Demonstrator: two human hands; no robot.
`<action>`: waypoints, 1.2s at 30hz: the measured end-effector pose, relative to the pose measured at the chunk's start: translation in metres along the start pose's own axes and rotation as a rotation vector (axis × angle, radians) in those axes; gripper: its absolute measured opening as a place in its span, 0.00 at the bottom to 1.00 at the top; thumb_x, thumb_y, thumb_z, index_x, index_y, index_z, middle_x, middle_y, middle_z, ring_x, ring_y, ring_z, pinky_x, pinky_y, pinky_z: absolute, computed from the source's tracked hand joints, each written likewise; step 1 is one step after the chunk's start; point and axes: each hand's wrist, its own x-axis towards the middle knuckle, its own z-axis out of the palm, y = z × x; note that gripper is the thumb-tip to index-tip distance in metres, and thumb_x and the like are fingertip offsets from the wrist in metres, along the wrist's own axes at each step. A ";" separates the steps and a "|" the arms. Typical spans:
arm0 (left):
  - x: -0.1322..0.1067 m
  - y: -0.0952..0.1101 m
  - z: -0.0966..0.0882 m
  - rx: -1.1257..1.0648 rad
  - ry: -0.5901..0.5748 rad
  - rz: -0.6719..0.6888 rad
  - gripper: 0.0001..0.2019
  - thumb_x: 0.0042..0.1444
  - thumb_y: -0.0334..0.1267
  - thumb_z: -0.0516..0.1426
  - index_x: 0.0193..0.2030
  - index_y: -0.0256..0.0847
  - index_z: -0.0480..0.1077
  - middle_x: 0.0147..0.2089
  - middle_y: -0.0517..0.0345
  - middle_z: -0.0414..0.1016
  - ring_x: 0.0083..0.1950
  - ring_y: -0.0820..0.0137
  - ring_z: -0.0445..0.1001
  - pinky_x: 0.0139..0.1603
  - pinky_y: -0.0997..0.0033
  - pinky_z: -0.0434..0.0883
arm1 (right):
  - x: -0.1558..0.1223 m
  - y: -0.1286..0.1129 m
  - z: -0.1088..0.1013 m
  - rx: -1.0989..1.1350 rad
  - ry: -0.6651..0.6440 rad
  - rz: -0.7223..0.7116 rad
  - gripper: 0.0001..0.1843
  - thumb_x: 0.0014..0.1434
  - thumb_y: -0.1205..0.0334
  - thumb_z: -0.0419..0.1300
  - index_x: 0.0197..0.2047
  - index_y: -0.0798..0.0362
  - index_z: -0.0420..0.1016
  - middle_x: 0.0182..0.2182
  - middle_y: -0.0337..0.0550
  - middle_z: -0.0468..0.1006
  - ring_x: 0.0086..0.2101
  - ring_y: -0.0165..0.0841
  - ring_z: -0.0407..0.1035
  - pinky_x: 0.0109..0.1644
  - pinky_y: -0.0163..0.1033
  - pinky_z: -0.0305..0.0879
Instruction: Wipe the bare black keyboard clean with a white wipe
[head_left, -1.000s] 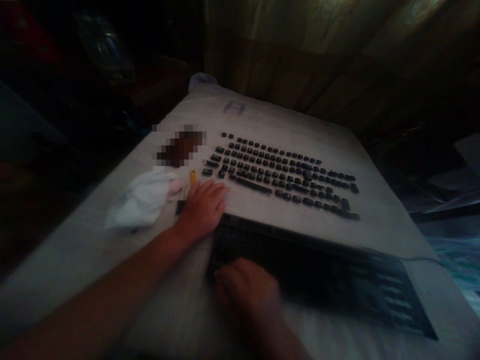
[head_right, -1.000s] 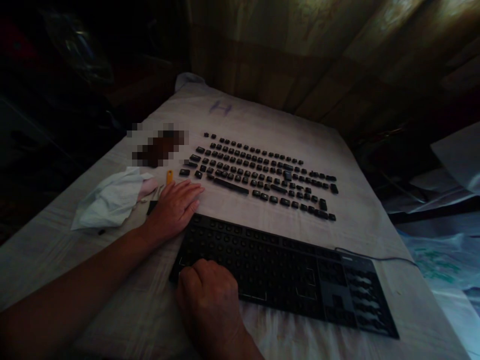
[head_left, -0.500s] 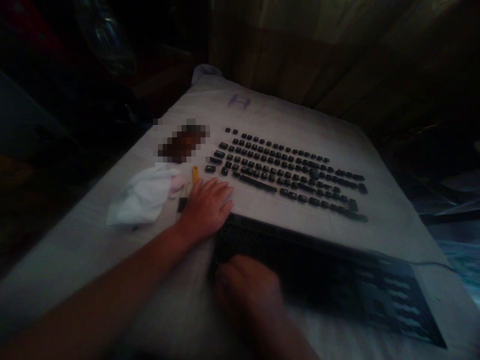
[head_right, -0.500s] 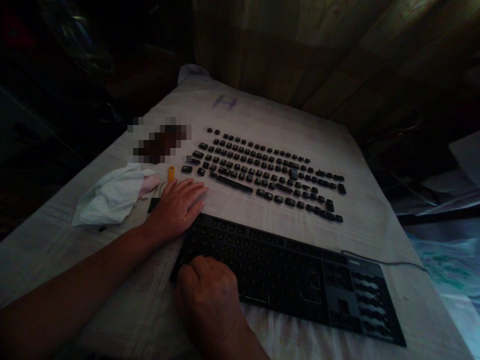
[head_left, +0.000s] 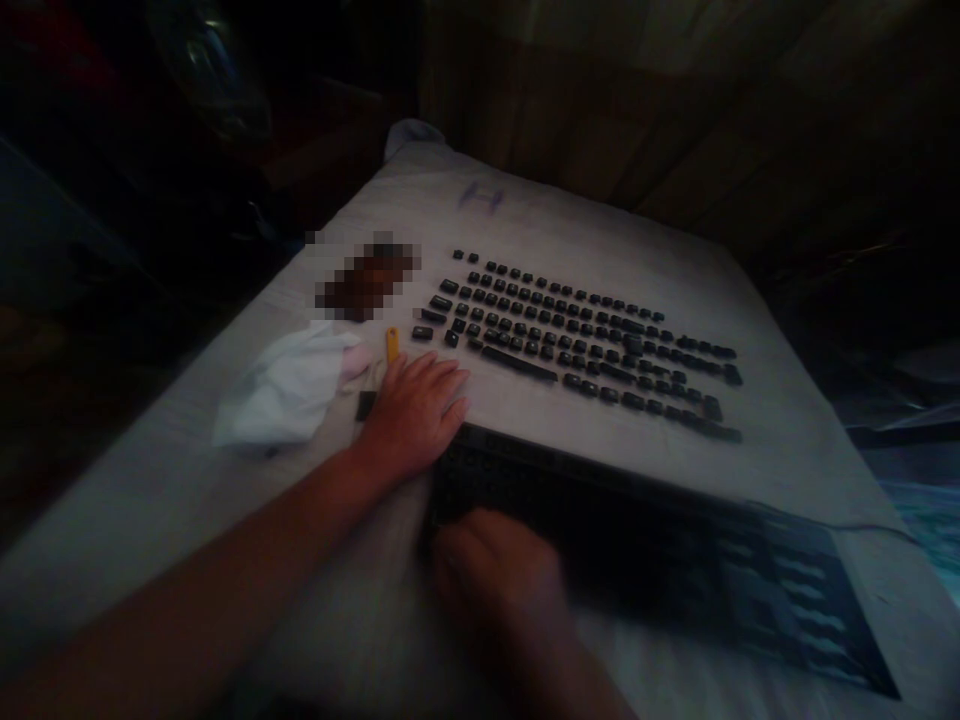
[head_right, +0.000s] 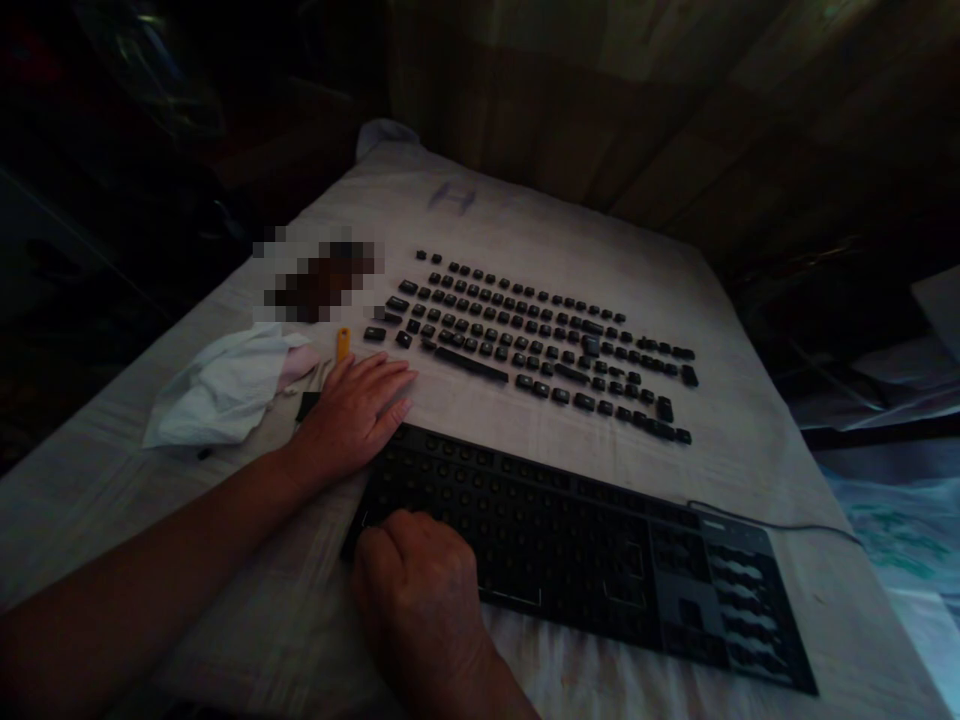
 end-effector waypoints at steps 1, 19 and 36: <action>0.000 0.000 0.000 0.001 -0.003 -0.002 0.22 0.68 0.46 0.46 0.63 0.44 0.68 0.67 0.51 0.72 0.72 0.55 0.61 0.74 0.41 0.51 | -0.001 0.000 -0.001 0.013 0.017 0.015 0.18 0.64 0.73 0.50 0.26 0.50 0.73 0.21 0.38 0.71 0.22 0.31 0.64 0.26 0.38 0.56; 0.002 0.005 -0.006 0.012 -0.020 -0.016 0.22 0.68 0.45 0.45 0.63 0.42 0.68 0.67 0.50 0.72 0.72 0.54 0.63 0.74 0.40 0.52 | -0.023 0.012 -0.020 0.098 0.118 0.066 0.13 0.69 0.68 0.55 0.33 0.54 0.77 0.24 0.39 0.75 0.24 0.29 0.68 0.28 0.35 0.60; 0.002 0.004 -0.005 0.011 -0.016 -0.004 0.23 0.68 0.45 0.44 0.63 0.40 0.68 0.67 0.47 0.72 0.72 0.53 0.62 0.73 0.39 0.54 | -0.024 0.013 -0.012 0.061 0.034 0.107 0.18 0.69 0.66 0.52 0.29 0.52 0.75 0.24 0.39 0.72 0.25 0.31 0.65 0.29 0.38 0.57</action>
